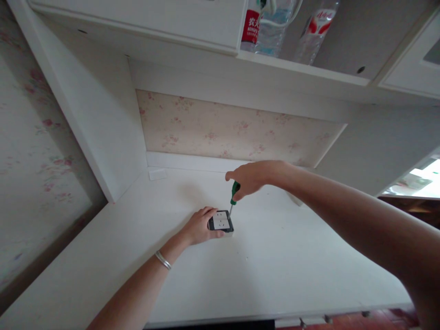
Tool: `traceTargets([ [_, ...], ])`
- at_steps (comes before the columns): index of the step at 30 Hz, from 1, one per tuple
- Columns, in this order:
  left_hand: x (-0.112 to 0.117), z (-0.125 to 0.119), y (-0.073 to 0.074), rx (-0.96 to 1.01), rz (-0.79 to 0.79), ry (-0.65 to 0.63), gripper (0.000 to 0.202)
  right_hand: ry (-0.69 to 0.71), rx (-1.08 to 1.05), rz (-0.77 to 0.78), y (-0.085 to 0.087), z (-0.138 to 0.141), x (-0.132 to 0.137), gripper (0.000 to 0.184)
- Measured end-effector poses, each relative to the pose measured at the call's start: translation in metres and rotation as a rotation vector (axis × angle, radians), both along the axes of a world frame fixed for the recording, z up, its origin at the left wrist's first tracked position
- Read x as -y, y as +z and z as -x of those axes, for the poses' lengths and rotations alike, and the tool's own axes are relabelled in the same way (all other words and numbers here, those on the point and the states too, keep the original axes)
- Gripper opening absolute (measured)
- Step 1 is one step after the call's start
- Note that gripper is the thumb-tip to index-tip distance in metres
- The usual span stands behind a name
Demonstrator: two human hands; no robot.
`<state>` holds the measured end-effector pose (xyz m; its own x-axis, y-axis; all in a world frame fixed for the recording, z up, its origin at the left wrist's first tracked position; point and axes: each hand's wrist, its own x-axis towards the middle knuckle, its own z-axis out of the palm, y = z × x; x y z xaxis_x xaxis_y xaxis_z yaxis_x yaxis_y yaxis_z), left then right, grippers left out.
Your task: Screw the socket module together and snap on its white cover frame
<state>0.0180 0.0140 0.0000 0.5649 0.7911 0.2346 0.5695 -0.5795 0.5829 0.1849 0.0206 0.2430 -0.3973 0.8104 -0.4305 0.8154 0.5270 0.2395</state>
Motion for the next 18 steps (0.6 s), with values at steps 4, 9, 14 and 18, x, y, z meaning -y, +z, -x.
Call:
traceTargets([
  [4,-0.001,0.0,-0.002,0.008,-0.005,-0.003,0.084,0.111,-0.018,0.006,-0.007,-0.006,-0.005,0.037],
  [9,-0.005,0.0,-0.008,0.011,0.021,-0.007,0.098,0.01,-0.087,-0.026,-0.011,-0.011,-0.003,0.052],
  [14,-0.008,0.002,-0.013,0.027,0.047,-0.016,0.108,0.036,-0.069,0.055,-0.007,-0.014,0.0,0.048],
  [18,-0.007,0.001,-0.013,0.051,0.027,0.008,0.1,-0.016,-0.037,-0.04,-0.01,-0.015,0.002,0.051],
])
